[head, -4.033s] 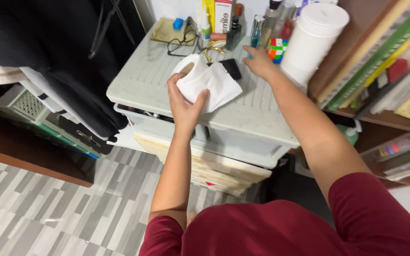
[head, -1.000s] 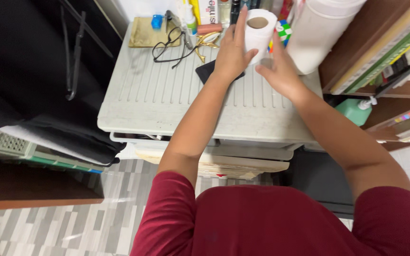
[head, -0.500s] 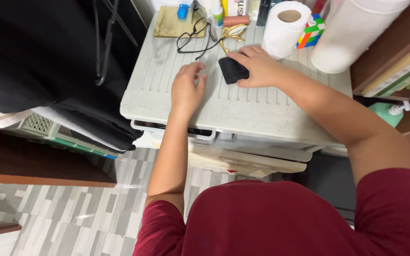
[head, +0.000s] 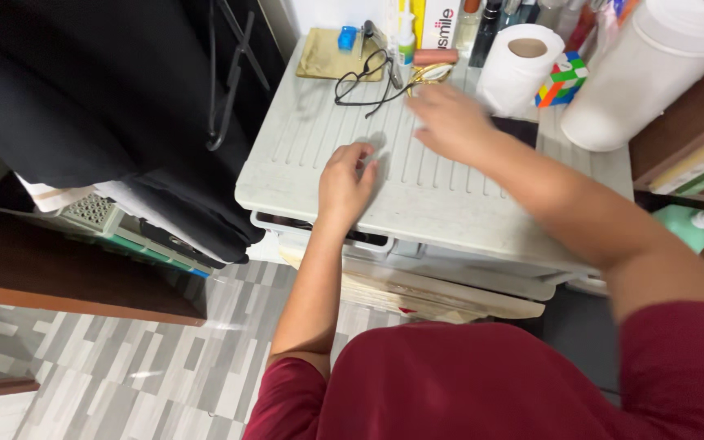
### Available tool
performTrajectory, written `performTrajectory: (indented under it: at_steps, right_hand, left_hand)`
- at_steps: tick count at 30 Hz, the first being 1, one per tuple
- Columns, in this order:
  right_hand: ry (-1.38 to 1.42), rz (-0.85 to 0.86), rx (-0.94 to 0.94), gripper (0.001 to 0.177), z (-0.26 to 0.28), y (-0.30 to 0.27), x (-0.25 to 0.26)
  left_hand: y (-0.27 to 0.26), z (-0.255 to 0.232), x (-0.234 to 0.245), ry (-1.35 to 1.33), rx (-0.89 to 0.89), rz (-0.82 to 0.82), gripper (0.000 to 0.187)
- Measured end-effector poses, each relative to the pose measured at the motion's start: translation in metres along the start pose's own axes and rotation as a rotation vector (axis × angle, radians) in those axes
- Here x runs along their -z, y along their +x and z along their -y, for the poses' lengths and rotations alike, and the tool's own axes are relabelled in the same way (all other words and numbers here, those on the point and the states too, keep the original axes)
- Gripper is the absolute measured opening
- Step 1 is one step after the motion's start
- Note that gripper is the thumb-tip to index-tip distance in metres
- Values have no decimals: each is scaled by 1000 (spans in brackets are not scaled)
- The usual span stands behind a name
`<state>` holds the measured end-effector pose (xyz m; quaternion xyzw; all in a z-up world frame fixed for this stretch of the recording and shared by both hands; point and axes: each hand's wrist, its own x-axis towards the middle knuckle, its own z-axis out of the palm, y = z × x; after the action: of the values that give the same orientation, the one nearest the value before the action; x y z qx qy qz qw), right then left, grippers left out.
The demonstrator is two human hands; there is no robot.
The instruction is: The person sweeps the floor in a hallway and bedroom using a broom and a dustpan, then puts away a storage lid and organizes items in a dresser drawer.
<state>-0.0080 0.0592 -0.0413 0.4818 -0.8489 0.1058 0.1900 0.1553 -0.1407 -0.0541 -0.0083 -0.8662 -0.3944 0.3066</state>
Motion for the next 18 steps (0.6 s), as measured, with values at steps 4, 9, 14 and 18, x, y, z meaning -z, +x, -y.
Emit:
performTrajectory:
  at_steps: [4, 9, 14, 18]
  right_hand:
    - [-279, -163, 65, 82, 19, 83, -39]
    - [-199, 34, 68, 87, 24, 131, -42]
    - [-168, 153, 43, 38, 27, 135, -73]
    - [-194, -21, 69, 23, 32, 141, -120]
  left_hand:
    - [2, 8, 8, 27, 22, -21, 22]
    - [3, 14, 20, 18, 27, -53, 23]
    - [4, 19, 30, -18, 45, -49, 24]
    - [12, 34, 33, 22, 16, -42, 26]
